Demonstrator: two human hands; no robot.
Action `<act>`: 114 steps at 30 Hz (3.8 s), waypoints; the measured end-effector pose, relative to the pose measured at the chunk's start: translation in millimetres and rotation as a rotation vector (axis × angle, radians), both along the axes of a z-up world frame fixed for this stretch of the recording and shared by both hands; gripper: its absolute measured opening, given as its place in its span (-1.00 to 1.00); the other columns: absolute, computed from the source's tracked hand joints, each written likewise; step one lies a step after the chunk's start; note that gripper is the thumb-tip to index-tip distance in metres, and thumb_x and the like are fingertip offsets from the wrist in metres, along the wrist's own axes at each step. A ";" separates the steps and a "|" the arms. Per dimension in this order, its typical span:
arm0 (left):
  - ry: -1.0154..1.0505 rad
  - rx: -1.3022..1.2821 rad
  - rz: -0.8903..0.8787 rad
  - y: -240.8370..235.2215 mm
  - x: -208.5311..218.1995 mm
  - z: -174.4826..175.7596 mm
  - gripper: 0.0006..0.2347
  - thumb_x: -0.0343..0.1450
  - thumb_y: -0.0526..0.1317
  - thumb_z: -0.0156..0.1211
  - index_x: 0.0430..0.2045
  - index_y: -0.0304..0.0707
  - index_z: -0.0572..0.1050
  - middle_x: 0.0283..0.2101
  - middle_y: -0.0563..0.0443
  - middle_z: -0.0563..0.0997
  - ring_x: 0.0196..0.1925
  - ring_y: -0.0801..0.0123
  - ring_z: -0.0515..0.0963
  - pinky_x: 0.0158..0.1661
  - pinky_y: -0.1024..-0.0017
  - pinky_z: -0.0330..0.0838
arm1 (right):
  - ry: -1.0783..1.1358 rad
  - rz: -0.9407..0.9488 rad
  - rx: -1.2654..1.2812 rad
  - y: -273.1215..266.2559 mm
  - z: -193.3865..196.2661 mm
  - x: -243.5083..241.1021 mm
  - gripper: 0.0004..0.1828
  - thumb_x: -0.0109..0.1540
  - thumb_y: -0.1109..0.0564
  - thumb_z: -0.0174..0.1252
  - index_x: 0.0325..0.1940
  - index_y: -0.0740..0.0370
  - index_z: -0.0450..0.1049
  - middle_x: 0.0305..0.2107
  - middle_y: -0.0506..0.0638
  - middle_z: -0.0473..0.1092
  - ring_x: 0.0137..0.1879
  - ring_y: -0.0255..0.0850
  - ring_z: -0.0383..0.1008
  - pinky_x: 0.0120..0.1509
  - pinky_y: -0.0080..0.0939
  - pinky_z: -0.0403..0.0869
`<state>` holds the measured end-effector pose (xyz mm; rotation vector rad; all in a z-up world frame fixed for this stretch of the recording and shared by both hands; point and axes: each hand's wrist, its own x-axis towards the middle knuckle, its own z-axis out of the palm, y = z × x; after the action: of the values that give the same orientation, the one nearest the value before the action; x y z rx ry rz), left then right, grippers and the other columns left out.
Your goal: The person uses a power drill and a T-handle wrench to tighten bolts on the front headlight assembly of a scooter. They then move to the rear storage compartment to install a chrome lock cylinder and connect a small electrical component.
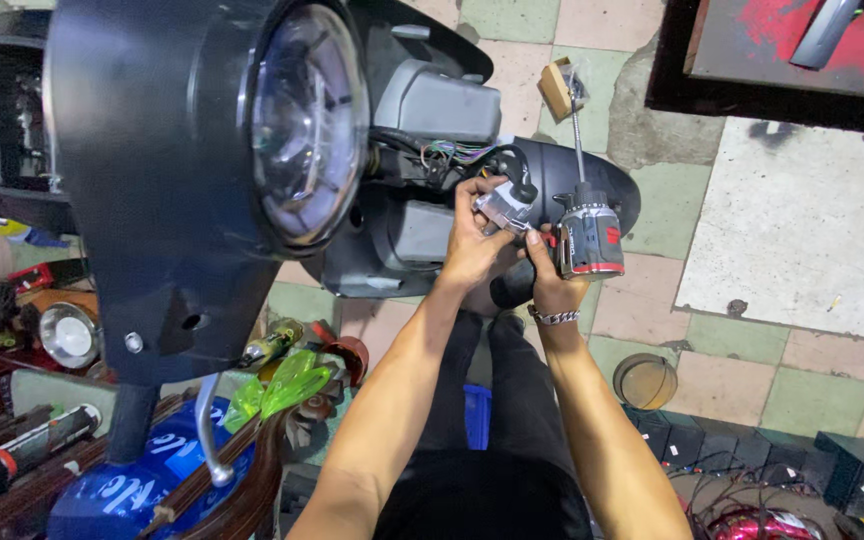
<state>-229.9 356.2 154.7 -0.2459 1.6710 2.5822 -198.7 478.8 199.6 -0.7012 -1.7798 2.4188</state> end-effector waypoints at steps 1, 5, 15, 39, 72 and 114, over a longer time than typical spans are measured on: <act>-0.003 -0.010 -0.008 2.7 -2.7 -2.3 -0.38 0.24 -0.66 0.27 0.09 -0.15 0.15 0.33 -0.12 0.30 0.33 0.25 0.41 0.18 0.32 0.49 | -0.024 0.004 -0.003 3.4 1.6 -0.9 -0.76 0.27 0.29 0.31 -0.03 0.36 0.44 -0.30 0.04 0.50 -0.30 -0.25 0.53 -0.20 -0.29 0.52; -0.029 -0.021 -0.028 13.3 -9.6 -9.1 -0.37 0.23 -0.66 0.30 0.08 -0.14 0.13 0.34 -0.13 0.28 0.31 0.22 0.40 0.17 0.32 0.49 | -0.030 0.049 -0.032 18.5 2.4 -7.9 -0.81 0.29 0.26 0.28 -0.06 0.33 0.45 -0.30 0.03 0.51 -0.28 -0.27 0.54 -0.14 -0.31 0.52; 0.035 0.092 -0.147 25.4 -1.4 0.1 -0.47 0.31 -0.55 0.29 0.09 -0.20 0.18 0.36 -0.15 0.21 0.38 0.20 0.36 0.29 0.30 0.37 | -0.082 0.077 -0.140 41.8 -30.1 -13.3 -0.88 0.26 0.23 0.31 -0.20 0.29 0.50 -0.39 0.00 0.51 -0.32 -0.27 0.52 -0.16 -0.31 0.50; -0.376 0.087 -0.183 -17.1 -26.7 35.7 -0.72 0.42 -0.34 0.29 0.01 -0.17 0.49 -0.12 0.09 0.62 -0.26 0.60 0.55 -0.49 0.62 0.32 | 0.353 0.777 1.196 138.0 58.4 122.1 -0.84 0.11 0.11 0.30 -0.23 0.02 0.64 -0.37 0.08 0.55 -0.31 0.09 0.53 -0.27 0.06 0.45; -0.391 0.069 -0.184 -19.9 -30.1 37.2 -0.77 0.39 -0.37 0.31 -0.10 -0.20 0.52 -0.24 0.09 0.62 -0.40 0.62 0.48 -0.58 0.63 0.19 | -0.149 0.647 0.872 106.5 96.3 105.5 -0.58 -0.02 -0.04 0.38 -0.13 0.09 0.54 -0.38 0.14 0.57 -0.22 0.16 0.59 -0.18 0.04 0.52; -0.428 -0.467 -0.204 -25.5 -34.6 27.1 -0.62 0.24 -0.25 0.43 -0.07 -0.35 0.61 -0.39 0.06 0.60 -0.51 0.52 0.49 -0.57 0.48 0.34 | 0.364 0.664 1.262 94.4 108.6 103.4 -0.46 -0.05 0.10 0.33 0.01 0.21 0.47 -0.18 0.06 0.46 -0.10 0.04 0.52 -0.03 -0.02 0.47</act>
<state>-264.6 330.7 181.7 -0.5667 1.9658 1.8031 -95.3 573.3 308.2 0.4775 -2.9426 0.9220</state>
